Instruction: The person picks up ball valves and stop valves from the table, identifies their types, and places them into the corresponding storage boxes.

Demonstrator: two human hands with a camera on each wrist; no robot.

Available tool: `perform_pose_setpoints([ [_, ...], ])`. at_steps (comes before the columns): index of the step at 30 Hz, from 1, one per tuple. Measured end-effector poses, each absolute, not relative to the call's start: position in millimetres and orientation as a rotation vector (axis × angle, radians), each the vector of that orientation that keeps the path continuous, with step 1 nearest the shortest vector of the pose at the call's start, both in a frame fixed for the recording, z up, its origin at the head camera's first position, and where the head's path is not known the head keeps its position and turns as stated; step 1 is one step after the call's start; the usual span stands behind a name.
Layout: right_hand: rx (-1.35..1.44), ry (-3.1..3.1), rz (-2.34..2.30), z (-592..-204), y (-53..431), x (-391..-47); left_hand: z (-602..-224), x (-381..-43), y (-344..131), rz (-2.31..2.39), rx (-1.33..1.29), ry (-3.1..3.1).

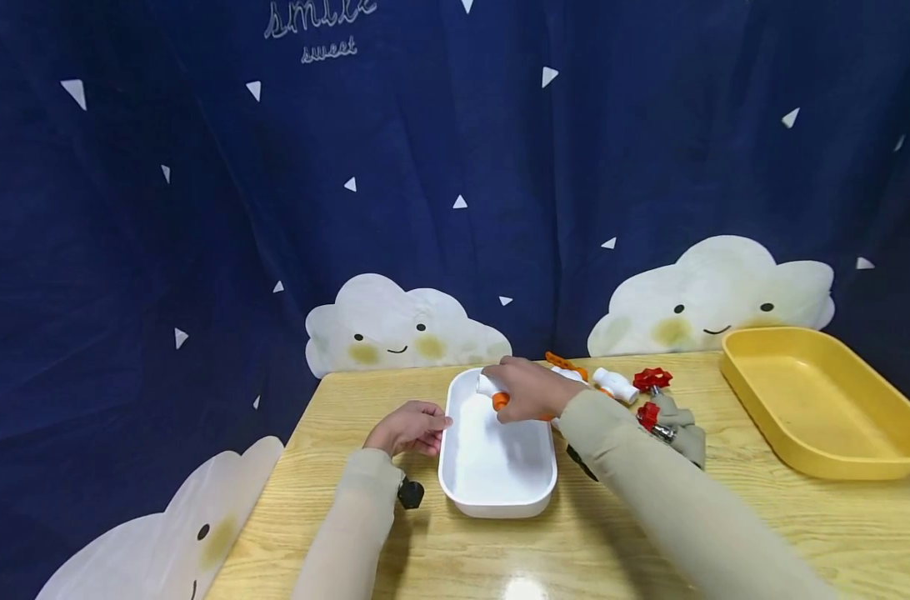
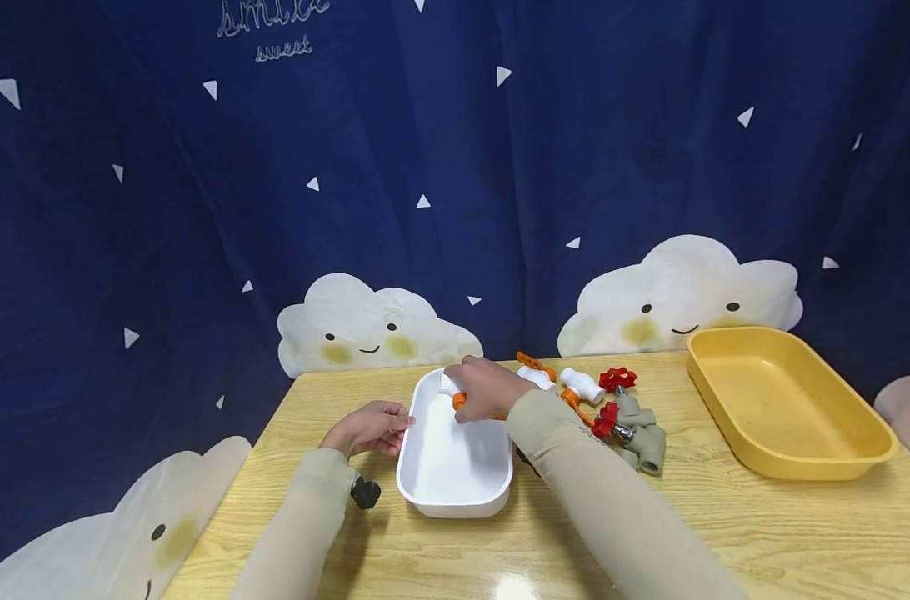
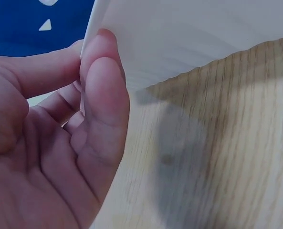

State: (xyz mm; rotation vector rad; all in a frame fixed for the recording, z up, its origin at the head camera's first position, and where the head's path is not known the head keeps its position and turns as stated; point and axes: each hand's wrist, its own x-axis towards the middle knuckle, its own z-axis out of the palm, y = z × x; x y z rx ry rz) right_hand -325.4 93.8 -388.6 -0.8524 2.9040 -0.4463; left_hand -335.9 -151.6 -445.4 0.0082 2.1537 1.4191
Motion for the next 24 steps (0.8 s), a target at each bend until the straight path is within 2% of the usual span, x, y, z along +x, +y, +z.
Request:
perform_pose_setpoints([
  [24,-0.679,2.881,-0.494,-392.3,73.5,-337.2,-446.0,-336.1,-153.3,1.445,-0.002,2.138],
])
